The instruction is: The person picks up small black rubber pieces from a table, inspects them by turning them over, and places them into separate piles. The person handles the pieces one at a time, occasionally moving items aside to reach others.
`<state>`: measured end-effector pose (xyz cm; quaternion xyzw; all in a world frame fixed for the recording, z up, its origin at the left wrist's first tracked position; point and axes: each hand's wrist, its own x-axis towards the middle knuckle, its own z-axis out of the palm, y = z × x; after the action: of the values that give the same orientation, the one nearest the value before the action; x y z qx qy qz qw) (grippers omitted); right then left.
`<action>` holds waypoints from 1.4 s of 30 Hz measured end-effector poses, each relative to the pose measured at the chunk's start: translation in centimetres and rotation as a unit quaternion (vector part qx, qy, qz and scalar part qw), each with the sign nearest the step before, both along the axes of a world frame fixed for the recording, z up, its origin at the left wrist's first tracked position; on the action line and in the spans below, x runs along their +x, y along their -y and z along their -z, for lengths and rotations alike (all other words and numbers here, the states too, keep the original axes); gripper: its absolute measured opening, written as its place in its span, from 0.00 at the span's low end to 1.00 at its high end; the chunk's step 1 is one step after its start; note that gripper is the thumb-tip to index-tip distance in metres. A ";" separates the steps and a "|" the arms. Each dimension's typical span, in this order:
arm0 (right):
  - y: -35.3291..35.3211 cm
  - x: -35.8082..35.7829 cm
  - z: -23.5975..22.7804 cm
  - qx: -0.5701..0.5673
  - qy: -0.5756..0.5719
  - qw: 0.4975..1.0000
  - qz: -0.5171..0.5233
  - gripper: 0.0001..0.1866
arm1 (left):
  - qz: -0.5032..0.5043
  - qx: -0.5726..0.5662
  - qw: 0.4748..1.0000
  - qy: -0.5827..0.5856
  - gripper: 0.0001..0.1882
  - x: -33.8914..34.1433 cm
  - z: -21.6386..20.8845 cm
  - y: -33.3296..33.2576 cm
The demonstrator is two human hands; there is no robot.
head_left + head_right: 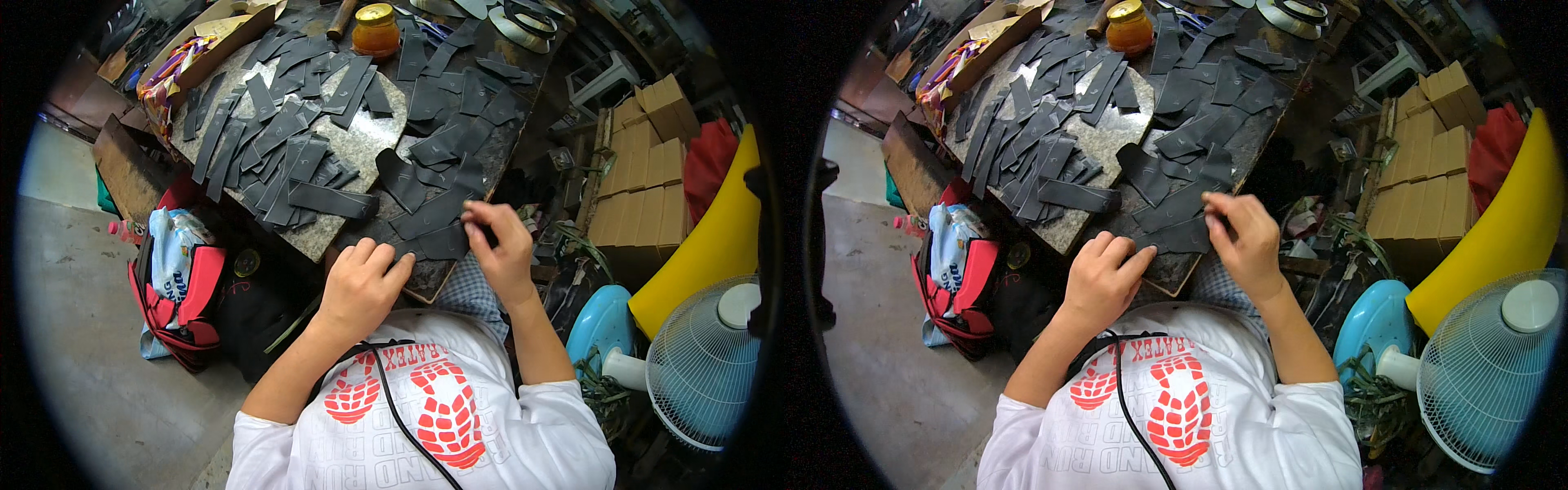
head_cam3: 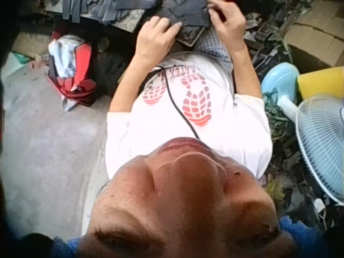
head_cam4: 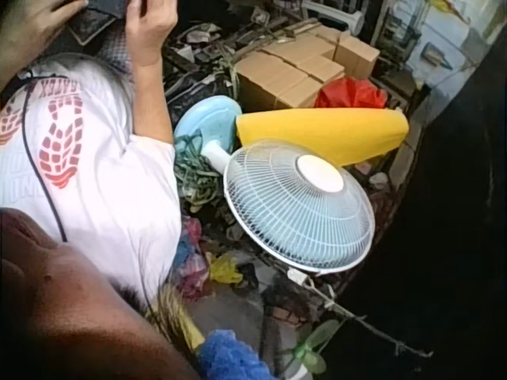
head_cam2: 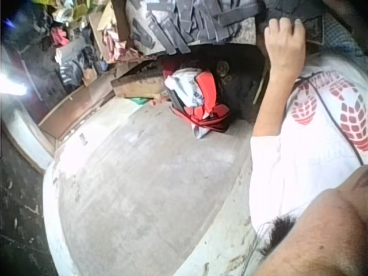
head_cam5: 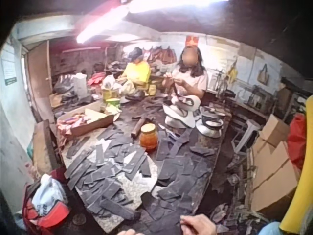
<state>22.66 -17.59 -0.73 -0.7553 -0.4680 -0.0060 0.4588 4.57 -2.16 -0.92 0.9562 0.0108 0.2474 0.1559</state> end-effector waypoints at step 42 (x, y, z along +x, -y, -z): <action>-2.6 5.5 0.2 -0.100 0.093 0.980 0.144 0.26 | -0.061 0.081 0.995 -0.017 0.07 14.3 -1.8 -3.3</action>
<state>28.17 -14.99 -0.90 -0.8529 -0.3932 -0.0958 0.3299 18.92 1.18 0.88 0.9673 0.0522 0.2402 0.0625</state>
